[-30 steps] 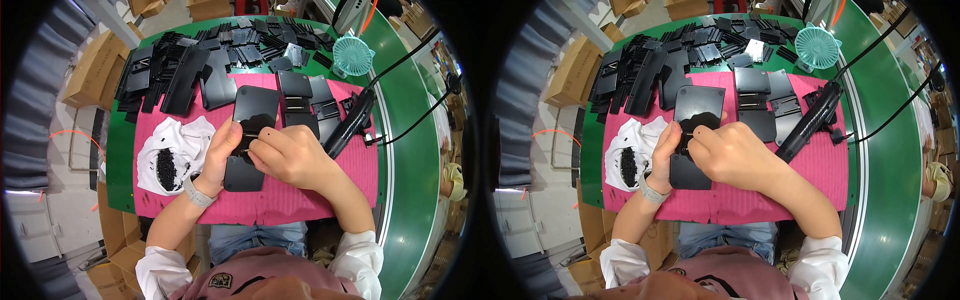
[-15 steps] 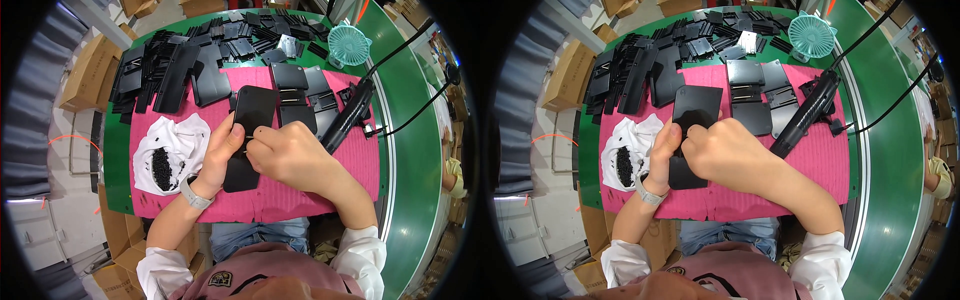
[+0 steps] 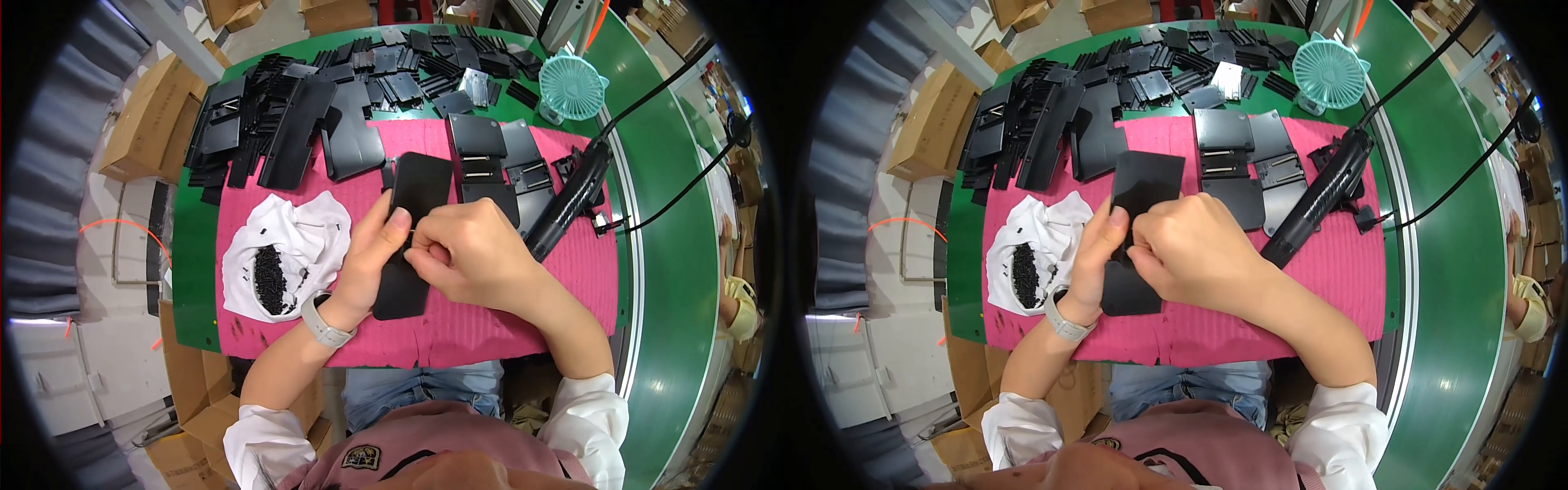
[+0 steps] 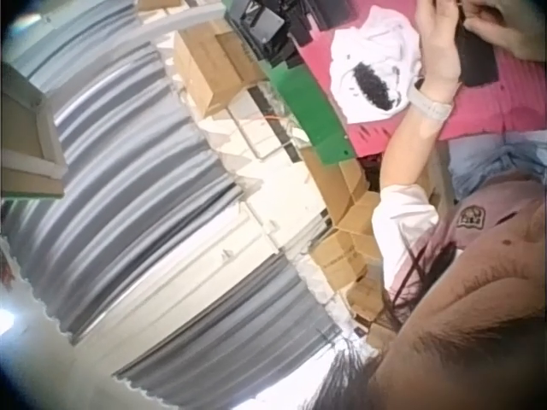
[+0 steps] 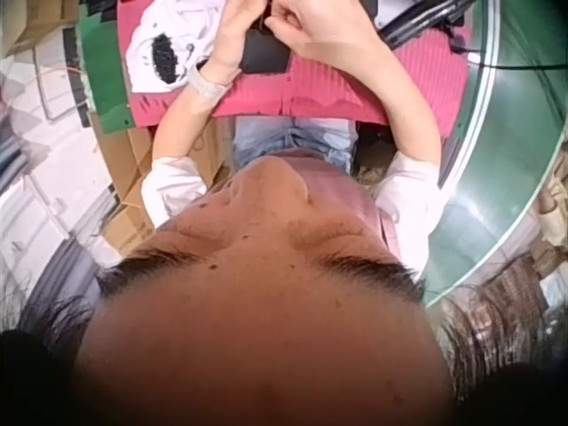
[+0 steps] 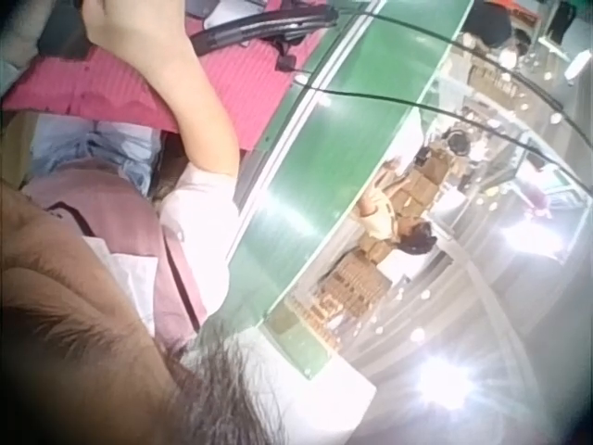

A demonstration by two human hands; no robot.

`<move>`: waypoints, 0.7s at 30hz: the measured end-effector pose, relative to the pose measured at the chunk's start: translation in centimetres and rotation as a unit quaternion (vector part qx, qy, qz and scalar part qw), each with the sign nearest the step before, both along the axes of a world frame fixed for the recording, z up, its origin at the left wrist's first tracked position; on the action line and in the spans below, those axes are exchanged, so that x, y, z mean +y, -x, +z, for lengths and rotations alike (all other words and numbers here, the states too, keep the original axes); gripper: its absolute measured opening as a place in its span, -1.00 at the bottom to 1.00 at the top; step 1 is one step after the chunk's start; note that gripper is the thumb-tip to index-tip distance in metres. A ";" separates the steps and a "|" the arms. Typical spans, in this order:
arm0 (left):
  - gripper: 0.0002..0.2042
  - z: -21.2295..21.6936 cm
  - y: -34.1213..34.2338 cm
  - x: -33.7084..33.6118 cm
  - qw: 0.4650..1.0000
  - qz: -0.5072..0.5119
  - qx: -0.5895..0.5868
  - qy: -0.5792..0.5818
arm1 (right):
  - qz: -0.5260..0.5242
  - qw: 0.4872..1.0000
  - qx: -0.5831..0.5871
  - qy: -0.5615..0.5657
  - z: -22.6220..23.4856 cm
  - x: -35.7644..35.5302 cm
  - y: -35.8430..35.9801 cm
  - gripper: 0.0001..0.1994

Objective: Assemble black plastic components by inserting pins and using a power screwdriver on a factory assembly line.

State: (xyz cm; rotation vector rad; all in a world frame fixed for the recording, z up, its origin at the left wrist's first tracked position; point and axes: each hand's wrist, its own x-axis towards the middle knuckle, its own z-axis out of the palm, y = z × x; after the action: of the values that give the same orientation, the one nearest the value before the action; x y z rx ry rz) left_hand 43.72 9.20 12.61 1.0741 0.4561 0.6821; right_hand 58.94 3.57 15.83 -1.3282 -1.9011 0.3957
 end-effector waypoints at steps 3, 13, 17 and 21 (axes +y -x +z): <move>-0.71 0.2 -0.4 -0.3 1.000 0.002 -0.006 -0.004 | -0.004 0.999 -0.023 0.033 0.4 -0.2 -0.2 -0.86; -0.57 1.6 0.9 -0.1 0.996 -0.044 -0.077 0.003 | -0.113 0.959 0.192 0.174 5.7 -0.5 -3.7 -0.85; -0.68 2.2 2.6 2.6 0.976 0.108 -0.169 0.087 | -0.206 0.975 -0.063 0.049 3.9 3.7 -5.6 -0.86; -0.74 1.9 2.4 3.5 0.959 0.222 -0.167 0.061 | -0.193 0.952 -0.234 -0.037 -0.4 11.4 -6.4 -0.69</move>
State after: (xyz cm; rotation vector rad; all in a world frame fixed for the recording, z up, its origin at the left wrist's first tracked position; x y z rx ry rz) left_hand 41.30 12.67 14.51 0.7217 0.4428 1.1957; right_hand 65.32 14.92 15.42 -1.8129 -1.9288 -0.2065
